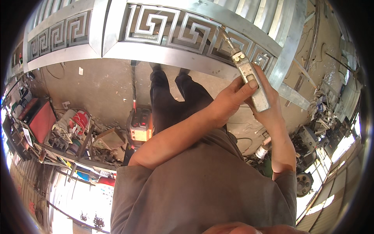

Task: The person welds a decorative Greek key pattern onto a metal panel using a handheld welding torch. They move along the pattern, creating bright sparks and fusing the metal pieces together.

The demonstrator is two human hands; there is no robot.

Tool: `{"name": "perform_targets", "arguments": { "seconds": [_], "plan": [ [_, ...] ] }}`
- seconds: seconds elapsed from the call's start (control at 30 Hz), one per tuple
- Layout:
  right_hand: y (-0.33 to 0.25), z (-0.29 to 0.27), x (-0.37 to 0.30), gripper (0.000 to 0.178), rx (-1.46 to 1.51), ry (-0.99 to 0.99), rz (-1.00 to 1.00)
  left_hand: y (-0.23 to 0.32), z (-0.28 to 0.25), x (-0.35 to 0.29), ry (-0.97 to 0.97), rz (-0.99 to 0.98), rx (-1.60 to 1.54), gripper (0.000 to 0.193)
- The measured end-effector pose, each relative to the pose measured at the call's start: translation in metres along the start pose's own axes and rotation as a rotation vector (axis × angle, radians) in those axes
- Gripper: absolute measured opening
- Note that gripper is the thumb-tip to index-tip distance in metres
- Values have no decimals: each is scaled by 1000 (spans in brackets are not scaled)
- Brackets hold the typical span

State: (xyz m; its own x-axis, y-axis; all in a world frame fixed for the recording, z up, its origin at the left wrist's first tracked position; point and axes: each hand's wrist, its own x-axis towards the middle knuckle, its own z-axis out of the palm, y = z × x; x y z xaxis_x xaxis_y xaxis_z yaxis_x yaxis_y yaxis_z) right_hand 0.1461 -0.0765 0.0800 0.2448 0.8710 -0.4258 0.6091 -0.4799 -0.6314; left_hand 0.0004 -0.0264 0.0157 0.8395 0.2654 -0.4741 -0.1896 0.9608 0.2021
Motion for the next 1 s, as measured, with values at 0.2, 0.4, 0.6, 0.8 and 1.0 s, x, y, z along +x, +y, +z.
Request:
{"name": "perform_targets", "arguments": {
  "seconds": [0.2,0.4,0.6,0.8,1.0],
  "plan": [
    [19,-3,-14,83,31,49,11,-7,5,7,-39,-57,-4,103],
    [34,-19,-26,74,34,18,185,-26,18,25,-41,-126,-37,89],
    [50,-31,-21,70,21,11,155,-43,18,50,-43,-140,-50,73],
    [63,-36,-18,70,-19,16,89,-46,23,55,-9,-136,-7,65],
    [69,-39,-16,72,-56,36,3,-44,28,56,-1,-134,8,62]
  ]
}}
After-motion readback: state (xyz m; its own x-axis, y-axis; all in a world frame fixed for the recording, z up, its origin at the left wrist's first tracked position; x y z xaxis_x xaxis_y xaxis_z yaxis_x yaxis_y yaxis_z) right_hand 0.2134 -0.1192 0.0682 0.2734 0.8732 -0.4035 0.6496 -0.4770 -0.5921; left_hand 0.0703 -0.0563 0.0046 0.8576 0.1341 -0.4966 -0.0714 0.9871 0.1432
